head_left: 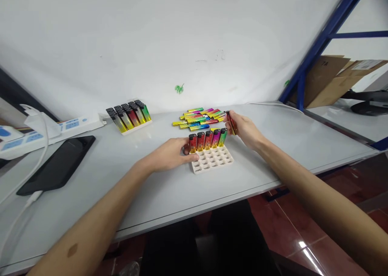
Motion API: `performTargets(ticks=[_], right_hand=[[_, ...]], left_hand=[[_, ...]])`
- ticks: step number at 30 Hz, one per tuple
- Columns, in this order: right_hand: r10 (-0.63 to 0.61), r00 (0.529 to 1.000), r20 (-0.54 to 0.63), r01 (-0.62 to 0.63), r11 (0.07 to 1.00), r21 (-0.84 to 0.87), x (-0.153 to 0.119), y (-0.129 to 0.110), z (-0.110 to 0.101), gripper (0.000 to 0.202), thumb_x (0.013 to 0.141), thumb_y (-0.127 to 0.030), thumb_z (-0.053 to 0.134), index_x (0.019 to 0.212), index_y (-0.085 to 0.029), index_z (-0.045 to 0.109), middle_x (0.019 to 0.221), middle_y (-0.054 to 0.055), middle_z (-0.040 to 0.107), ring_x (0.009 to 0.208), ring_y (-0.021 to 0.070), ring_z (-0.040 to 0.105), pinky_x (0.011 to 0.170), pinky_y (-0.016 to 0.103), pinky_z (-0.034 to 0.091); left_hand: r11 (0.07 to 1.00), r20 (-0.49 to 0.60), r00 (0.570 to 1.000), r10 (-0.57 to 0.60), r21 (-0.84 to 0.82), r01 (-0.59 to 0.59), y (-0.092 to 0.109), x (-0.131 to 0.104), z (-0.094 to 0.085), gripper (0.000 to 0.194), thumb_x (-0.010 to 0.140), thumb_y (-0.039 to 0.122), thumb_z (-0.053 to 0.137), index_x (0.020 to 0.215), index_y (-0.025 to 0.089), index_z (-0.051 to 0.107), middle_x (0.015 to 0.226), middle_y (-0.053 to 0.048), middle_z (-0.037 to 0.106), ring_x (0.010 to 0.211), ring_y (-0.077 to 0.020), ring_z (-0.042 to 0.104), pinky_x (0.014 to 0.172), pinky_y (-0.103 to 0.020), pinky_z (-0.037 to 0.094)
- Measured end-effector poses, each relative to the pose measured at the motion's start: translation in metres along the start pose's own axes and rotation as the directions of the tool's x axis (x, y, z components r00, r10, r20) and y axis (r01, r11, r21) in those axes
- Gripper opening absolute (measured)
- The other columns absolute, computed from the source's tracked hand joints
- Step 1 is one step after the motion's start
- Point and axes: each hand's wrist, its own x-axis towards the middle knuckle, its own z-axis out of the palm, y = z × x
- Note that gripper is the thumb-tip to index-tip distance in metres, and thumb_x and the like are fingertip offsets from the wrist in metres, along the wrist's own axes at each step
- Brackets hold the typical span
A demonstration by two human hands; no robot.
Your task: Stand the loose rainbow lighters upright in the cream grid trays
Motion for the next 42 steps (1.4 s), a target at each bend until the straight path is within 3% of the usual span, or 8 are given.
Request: performTargets(ticks=[6, 11, 17, 26, 30, 36, 39, 42], right_hand=[[-0.371, 0.918, -0.143, 0.333, 0.914, -0.231, -0.018, -0.028, -0.007, 0.032, 0.088, -0.047, 0.066, 0.071, -0.021, 0.057, 0.067, 0.000, 0.056, 0.063, 0.0136, 0.053, 0.061, 0.031, 0.044], [-0.604, 0.792, -0.093, 0.545, 0.767, -0.337, -0.049, -0.059, 0.027, 0.021, 0.085, -0.039, 0.071, 0.098, -0.024, 0.063, 0.086, 0.002, 0.066, 0.075, 0.0176, 0.065, 0.067, 0.033, 0.053], [-0.511, 0.795, 0.326, 0.600, 0.585, -0.545, -0.065, -0.048, 0.077, 0.015, 0.086, -0.028, 0.072, 0.096, -0.023, 0.063, 0.090, 0.002, 0.072, 0.076, 0.0175, 0.069, 0.068, 0.030, 0.054], [-0.416, 0.852, 0.319, 0.487, 0.403, -0.775, -0.061, -0.046, 0.073, 0.021, 0.084, -0.029, 0.073, 0.100, -0.023, 0.061, 0.081, 0.000, 0.071, 0.066, 0.0168, 0.064, 0.056, 0.026, 0.043], [-0.485, 0.789, 0.376, 0.557, 0.309, -0.771, -0.064, -0.047, 0.075, 0.007, 0.091, -0.029, 0.065, 0.092, -0.022, 0.066, 0.086, 0.003, 0.067, 0.074, 0.0165, 0.061, 0.058, 0.027, 0.043], [-0.628, 0.664, 0.405, 0.672, 0.264, -0.692, -0.048, -0.058, 0.064, 0.026, 0.096, -0.039, 0.055, 0.091, -0.022, 0.074, 0.100, 0.010, 0.061, 0.090, 0.0215, 0.056, 0.070, 0.035, 0.047], [-0.657, 0.721, 0.221, 0.539, 0.330, -0.775, -0.019, -0.056, 0.035, 0.031, 0.098, -0.038, 0.049, 0.085, -0.021, 0.071, 0.093, 0.010, 0.062, 0.091, 0.0236, 0.057, 0.077, 0.040, 0.046], [-0.453, 0.881, 0.138, 0.352, 0.431, -0.831, 0.012, -0.032, -0.005, 0.034, 0.096, -0.044, 0.048, 0.082, -0.021, 0.068, 0.086, 0.008, 0.065, 0.082, 0.0235, 0.059, 0.075, 0.041, 0.047]], left_hand=[[1.000, 0.023, 0.999, 0.023, -0.021, -0.023, -0.003, -0.001, -0.003, 0.027, 0.087, 0.045, 0.052, 0.092, 0.020, 0.058, 0.087, -0.003, 0.065, 0.073, -0.0171, 0.057, 0.064, -0.029, 0.040], [0.994, 0.013, 0.996, 0.093, -0.055, -0.092, -0.006, -0.001, -0.001, 0.018, 0.086, 0.033, 0.051, 0.095, 0.020, 0.059, 0.088, -0.002, 0.065, 0.075, -0.0166, 0.057, 0.065, -0.028, 0.041], [0.984, 0.039, 0.990, 0.138, -0.116, -0.132, -0.013, -0.002, -0.001, 0.021, 0.086, 0.031, 0.051, 0.101, 0.020, 0.060, 0.095, -0.002, 0.068, 0.080, -0.0176, 0.060, 0.069, -0.029, 0.043], [0.986, 0.042, 0.988, 0.146, -0.083, -0.142, -0.010, -0.004, -0.002, 0.019, 0.083, 0.030, 0.051, 0.096, 0.020, 0.060, 0.093, -0.002, 0.068, 0.077, -0.0168, 0.059, 0.066, -0.029, 0.042], [0.981, 0.034, 0.985, 0.167, -0.111, -0.162, -0.007, -0.005, -0.002, 0.021, 0.084, 0.035, 0.052, 0.096, 0.020, 0.061, 0.090, -0.001, 0.068, 0.075, -0.0163, 0.059, 0.066, -0.029, 0.043], [0.986, -0.018, 0.992, 0.126, -0.110, -0.127, -0.005, -0.001, 0.005, 0.032, 0.084, 0.051, 0.058, 0.090, 0.021, 0.061, 0.083, 0.000, 0.067, 0.071, -0.0166, 0.058, 0.062, -0.029, 0.040], [0.998, -0.065, 0.996, 0.062, -0.015, -0.063, -0.007, 0.003, 0.007, 0.034, 0.082, 0.054, 0.060, 0.082, 0.020, 0.058, 0.077, -0.001, 0.064, 0.065, -0.0163, 0.055, 0.057, -0.029, 0.037], [0.999, -0.063, 0.997, 0.043, 0.017, -0.042, -0.007, 0.004, 0.006, 0.033, 0.083, 0.052, 0.059, 0.079, 0.020, 0.055, 0.074, 0.000, 0.062, 0.063, -0.0158, 0.053, 0.056, -0.029, 0.036]])
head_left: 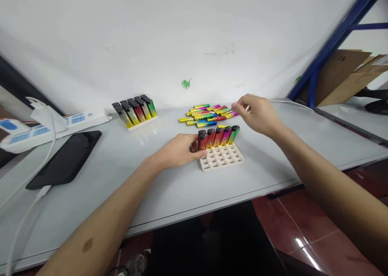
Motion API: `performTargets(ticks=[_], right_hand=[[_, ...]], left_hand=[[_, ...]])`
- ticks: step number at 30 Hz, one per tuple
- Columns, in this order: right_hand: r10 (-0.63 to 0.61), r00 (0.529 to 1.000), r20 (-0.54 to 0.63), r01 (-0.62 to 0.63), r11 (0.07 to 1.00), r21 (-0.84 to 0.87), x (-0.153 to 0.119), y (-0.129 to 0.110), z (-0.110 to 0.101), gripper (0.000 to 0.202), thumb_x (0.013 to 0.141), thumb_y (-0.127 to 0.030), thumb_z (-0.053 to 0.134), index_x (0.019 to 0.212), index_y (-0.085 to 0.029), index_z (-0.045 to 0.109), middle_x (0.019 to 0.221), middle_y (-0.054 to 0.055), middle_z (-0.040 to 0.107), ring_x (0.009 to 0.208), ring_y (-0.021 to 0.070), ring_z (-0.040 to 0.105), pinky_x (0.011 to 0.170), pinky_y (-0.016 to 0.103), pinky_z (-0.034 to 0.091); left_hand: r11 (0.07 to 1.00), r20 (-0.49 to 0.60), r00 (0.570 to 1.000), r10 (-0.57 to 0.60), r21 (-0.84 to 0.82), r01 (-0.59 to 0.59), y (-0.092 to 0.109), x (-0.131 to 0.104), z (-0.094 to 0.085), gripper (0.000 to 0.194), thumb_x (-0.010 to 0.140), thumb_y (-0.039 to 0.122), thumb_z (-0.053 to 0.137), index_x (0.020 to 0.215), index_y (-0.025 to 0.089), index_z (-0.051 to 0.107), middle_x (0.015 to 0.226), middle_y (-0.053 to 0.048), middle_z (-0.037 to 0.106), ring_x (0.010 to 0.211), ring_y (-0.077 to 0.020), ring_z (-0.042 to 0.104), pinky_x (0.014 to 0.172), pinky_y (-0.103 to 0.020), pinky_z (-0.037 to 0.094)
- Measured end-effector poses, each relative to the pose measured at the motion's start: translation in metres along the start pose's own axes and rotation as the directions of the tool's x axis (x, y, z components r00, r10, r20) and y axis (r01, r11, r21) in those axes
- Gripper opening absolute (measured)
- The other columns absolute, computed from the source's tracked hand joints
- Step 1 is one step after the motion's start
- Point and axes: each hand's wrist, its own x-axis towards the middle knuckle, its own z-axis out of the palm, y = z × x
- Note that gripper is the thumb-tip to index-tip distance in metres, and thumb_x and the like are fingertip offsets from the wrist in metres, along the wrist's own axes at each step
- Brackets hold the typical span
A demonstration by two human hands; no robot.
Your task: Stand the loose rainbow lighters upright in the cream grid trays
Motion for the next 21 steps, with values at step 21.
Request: performTargets(ticks=[21], right_hand=[[0.355, 0.838, 0.415, -0.531, 0.353, 0.770, -0.024, 0.026, 0.028, 0.039, 0.088, -0.061, 0.057, 0.086, -0.022, 0.052, 0.055, -0.008, 0.038, 0.038, 0.0060, 0.024, 0.037, 0.022, 0.019]], left_hand=[[0.998, -0.020, 0.999, -0.045, 0.051, 0.046, 0.003, 0.000, -0.004, 0.037, 0.082, 0.057, 0.059, 0.079, 0.020, 0.059, 0.072, -0.002, 0.060, 0.064, -0.0167, 0.053, 0.056, -0.029, 0.035]])
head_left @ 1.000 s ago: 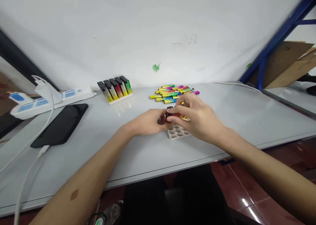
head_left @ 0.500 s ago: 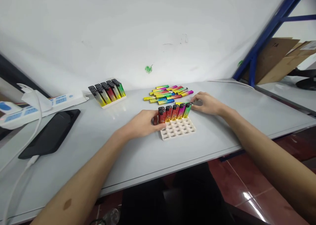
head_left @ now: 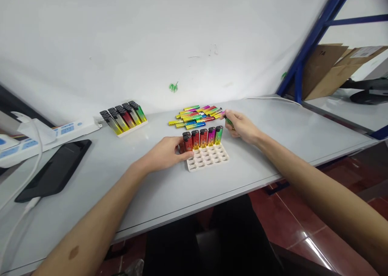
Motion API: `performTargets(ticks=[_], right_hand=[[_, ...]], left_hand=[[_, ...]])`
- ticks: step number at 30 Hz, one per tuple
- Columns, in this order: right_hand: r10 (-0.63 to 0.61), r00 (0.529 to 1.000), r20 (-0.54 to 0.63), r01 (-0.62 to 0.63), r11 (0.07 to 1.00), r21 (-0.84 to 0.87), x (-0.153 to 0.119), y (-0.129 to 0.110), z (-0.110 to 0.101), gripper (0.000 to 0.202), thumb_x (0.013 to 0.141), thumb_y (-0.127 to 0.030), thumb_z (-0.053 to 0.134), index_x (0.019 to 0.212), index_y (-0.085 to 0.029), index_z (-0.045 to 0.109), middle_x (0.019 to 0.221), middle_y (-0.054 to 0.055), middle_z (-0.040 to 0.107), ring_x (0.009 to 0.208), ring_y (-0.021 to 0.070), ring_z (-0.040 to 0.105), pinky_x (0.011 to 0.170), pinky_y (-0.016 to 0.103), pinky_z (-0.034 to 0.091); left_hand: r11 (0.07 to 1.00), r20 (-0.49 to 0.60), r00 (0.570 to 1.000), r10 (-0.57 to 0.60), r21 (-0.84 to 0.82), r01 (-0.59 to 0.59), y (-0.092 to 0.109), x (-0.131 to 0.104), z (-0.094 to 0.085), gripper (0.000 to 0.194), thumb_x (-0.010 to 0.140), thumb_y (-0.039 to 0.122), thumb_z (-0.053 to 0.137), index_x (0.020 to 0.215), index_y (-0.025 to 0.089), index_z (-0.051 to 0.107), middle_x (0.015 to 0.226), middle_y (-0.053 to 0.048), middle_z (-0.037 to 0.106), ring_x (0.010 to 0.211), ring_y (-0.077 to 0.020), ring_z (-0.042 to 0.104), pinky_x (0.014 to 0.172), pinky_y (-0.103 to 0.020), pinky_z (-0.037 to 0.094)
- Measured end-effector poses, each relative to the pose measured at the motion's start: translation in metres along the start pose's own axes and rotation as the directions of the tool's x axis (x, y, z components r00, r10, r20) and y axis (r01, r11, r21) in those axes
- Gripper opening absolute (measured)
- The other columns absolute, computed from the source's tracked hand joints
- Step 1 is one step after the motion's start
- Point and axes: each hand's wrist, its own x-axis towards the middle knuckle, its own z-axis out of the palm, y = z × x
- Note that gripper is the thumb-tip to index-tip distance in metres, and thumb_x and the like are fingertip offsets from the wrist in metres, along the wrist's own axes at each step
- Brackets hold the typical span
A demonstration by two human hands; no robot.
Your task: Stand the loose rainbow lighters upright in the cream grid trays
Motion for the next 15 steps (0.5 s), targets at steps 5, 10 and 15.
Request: performTargets(ticks=[5, 10, 15], right_hand=[[0.016, 0.999, -0.041, -0.012, 0.997, 0.079, 0.000, -0.003, -0.006, 0.034, 0.089, -0.053, 0.055, 0.082, -0.020, 0.052, 0.070, -0.003, 0.046, 0.049, 0.0082, 0.040, 0.041, 0.022, 0.031], [0.017, 0.999, 0.043, -0.022, 0.994, 0.111, -0.006, -0.010, -0.006, 0.040, 0.080, -0.053, 0.070, 0.092, -0.028, 0.042, 0.062, -0.010, 0.040, 0.043, 0.0064, 0.023, 0.040, 0.019, 0.017], [0.046, 0.996, 0.074, -0.042, 0.998, -0.056, -0.008, -0.004, 0.006, 0.051, 0.089, -0.064, 0.048, 0.063, -0.022, 0.038, 0.051, -0.009, 0.018, 0.044, 0.0069, 0.011, 0.041, 0.023, 0.009]], left_hand=[[1.000, -0.002, 1.000, -0.018, 0.021, 0.018, 0.000, -0.001, 0.000, 0.038, 0.082, 0.058, 0.058, 0.079, 0.020, 0.059, 0.073, -0.003, 0.061, 0.064, -0.0177, 0.053, 0.056, -0.029, 0.036], [1.000, 0.007, 1.000, 0.000, 0.009, 0.000, 0.000, 0.000, 0.000, 0.037, 0.083, 0.057, 0.058, 0.082, 0.020, 0.060, 0.074, -0.002, 0.062, 0.065, -0.0178, 0.054, 0.057, -0.029, 0.036], [1.000, 0.010, 1.000, 0.011, 0.004, -0.012, 0.000, -0.001, 0.000, 0.038, 0.084, 0.057, 0.057, 0.084, 0.019, 0.061, 0.075, -0.003, 0.062, 0.066, -0.0176, 0.054, 0.058, -0.029, 0.036]])
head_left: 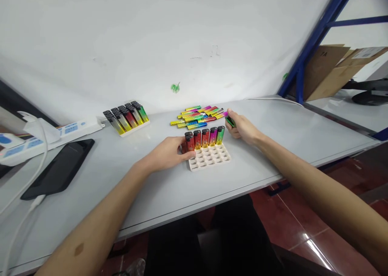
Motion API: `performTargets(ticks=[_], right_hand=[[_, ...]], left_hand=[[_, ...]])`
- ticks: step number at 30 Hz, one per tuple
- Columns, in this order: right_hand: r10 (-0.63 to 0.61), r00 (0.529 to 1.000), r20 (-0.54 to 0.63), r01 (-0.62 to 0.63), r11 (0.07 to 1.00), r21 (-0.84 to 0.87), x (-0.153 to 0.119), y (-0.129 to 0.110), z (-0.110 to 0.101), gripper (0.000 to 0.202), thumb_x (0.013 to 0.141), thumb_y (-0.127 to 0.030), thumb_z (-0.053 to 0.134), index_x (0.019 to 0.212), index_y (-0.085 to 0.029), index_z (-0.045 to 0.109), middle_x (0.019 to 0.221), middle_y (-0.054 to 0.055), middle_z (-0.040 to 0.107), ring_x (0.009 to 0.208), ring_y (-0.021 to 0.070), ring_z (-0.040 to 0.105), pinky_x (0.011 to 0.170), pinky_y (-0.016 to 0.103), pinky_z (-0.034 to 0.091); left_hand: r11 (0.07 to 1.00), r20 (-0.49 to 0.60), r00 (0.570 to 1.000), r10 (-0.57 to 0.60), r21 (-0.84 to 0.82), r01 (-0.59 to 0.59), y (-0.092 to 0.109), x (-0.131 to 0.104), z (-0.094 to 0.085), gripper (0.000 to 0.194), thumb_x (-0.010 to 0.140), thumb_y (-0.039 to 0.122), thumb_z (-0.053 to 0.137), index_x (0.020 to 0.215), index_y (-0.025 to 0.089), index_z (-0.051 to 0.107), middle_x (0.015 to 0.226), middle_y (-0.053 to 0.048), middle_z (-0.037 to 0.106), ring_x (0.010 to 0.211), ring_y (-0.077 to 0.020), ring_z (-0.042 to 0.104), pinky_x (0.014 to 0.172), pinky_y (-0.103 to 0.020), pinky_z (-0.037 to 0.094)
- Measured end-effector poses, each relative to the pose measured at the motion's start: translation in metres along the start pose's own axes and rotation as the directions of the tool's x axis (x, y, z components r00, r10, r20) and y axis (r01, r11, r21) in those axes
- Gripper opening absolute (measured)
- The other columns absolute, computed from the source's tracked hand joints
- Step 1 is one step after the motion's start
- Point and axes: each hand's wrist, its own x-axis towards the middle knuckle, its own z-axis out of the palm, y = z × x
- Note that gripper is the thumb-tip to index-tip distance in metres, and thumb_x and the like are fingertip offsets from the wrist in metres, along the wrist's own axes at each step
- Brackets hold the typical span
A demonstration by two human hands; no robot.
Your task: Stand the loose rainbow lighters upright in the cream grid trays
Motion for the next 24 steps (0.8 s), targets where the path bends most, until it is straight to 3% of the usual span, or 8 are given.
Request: performTargets(ticks=[7, 16, 24], right_hand=[[-0.050, 0.999, -0.019, 0.050, 0.999, -0.018, 0.0011, 0.0027, -0.0014, 0.047, 0.093, -0.047, 0.037, 0.053, -0.022, 0.031, 0.048, -0.005, 0.020, 0.042, 0.0084, 0.012, 0.042, 0.026, 0.011], [-0.062, 0.998, -0.010, 0.061, 0.996, -0.057, 0.0002, 0.0037, 0.0018, 0.057, 0.090, -0.067, 0.040, 0.055, -0.022, 0.033, 0.048, -0.007, 0.019, 0.043, 0.0081, 0.013, 0.042, 0.025, 0.012], [-0.110, 0.994, 0.027, 0.112, 0.986, -0.125, 0.0014, 0.0080, -0.0019, 0.049, 0.096, -0.052, 0.034, 0.056, -0.023, 0.030, 0.049, -0.005, 0.021, 0.041, 0.0082, 0.016, 0.040, 0.025, 0.014]], left_hand=[[1.000, 0.004, 1.000, 0.006, -0.008, -0.006, -0.0004, -0.0004, 0.0011, 0.037, 0.084, 0.056, 0.057, 0.085, 0.019, 0.061, 0.076, -0.004, 0.062, 0.067, -0.0184, 0.055, 0.059, -0.029, 0.038], [1.000, 0.005, 1.000, 0.014, -0.006, -0.014, -0.0007, -0.0005, 0.0007, 0.035, 0.085, 0.055, 0.057, 0.085, 0.019, 0.060, 0.077, -0.003, 0.063, 0.067, -0.0180, 0.056, 0.060, -0.029, 0.039], [1.000, 0.010, 1.000, 0.011, 0.003, -0.011, 0.0027, -0.0012, -0.0004, 0.036, 0.085, 0.055, 0.056, 0.084, 0.019, 0.060, 0.077, -0.004, 0.064, 0.068, -0.0185, 0.056, 0.061, -0.030, 0.040]])
